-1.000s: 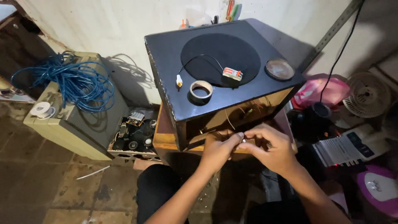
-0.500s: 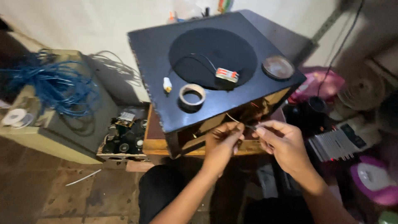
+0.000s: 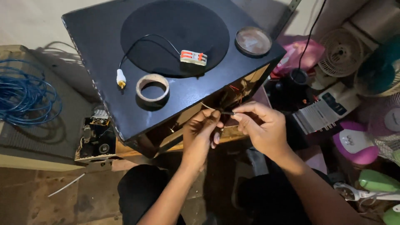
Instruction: The person works on a small electronic device, manipulating wires and components inside a wooden box. They use electrical tape to secure connections and handle various tools and parts on a cluttered workbench.
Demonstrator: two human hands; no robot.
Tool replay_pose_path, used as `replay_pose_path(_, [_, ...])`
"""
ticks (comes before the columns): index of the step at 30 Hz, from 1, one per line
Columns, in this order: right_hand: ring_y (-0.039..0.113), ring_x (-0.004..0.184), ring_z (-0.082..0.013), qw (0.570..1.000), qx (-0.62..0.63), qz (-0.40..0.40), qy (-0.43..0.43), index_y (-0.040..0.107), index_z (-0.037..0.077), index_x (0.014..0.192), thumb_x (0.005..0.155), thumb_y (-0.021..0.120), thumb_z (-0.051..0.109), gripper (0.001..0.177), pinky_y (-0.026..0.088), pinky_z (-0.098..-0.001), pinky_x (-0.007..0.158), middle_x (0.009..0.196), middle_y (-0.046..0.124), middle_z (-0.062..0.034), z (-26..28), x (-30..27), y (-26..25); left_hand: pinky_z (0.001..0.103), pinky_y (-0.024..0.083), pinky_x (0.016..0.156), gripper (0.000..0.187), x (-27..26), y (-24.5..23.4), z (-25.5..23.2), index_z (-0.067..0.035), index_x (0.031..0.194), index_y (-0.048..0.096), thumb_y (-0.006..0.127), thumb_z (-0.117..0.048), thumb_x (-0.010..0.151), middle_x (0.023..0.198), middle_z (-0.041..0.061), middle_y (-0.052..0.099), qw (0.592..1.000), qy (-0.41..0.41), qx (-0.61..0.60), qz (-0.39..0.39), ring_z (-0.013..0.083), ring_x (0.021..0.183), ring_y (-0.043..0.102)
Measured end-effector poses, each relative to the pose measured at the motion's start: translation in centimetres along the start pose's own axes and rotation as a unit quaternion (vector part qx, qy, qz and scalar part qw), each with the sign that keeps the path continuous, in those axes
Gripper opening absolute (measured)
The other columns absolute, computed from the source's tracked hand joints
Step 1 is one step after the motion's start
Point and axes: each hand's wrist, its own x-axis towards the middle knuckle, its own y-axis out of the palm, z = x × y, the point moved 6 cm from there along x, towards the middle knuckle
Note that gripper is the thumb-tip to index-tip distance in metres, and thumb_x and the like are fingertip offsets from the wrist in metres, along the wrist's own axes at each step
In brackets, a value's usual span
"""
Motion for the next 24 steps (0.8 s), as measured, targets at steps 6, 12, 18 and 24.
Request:
replay_pose_path(6, [0.074,0.061,-0.0237,0.987,-0.050,-0.019,-0.151,0.080,-0.003,0.091,0.085,0.078,-0.011,0.010,0.060,-0.0332,0.056,0.079,0.076,-0.0149,3.4,-0.2,0.4,0.021,0.038,0.033,0.020,-0.1,0.3,0.3,0.008,0.094,0.071,0.073,-0.012,0.094,0.067,0.013,0.064,1.000,-0.018,0.005,0.019,0.0098,0.039,0.050])
replay_pose_path(12, [0.077,0.072,-0.0276,0.981,-0.069,-0.016,-0.179,0.081,-0.003,0.091,0.084,0.080,-0.011,0.011,0.061,-0.0352,0.062,0.086,0.078,-0.0155,3.7,-0.5,0.5,0.022,0.040,0.036,0.016,-0.8,0.5,-0.4,0.005,0.094,0.068,0.068,-0.011,0.098,0.074,0.014,0.065,0.999,-0.019,0.012,0.041,0.0115,0.042,0.053])
replay_pose_path(18, [0.077,0.081,-0.0285,0.988,-0.037,-0.005,-0.153,0.080,-0.004,0.097,0.085,0.077,-0.014,0.015,0.060,-0.0370,0.067,0.088,0.077,-0.0159,3.5,-0.7,0.3,0.021,0.041,0.034,0.015,-0.5,0.5,0.7,0.007,0.101,0.068,0.064,-0.008,0.100,0.077,0.015,0.066,0.998,-0.006,-0.006,0.063,0.0123,0.042,0.055])
replay_pose_path(24, [0.076,0.083,-0.0270,0.991,-0.029,0.003,-0.129,0.081,-0.004,0.100,0.086,0.075,-0.014,0.018,0.059,-0.0368,0.070,0.086,0.077,-0.0159,2.6,-0.8,0.4,0.020,0.043,0.033,0.015,-0.1,-0.1,2.0,0.007,0.099,0.066,0.062,-0.007,0.101,0.078,0.014,0.064,0.998,0.005,-0.011,0.067,0.0124,0.042,0.056])
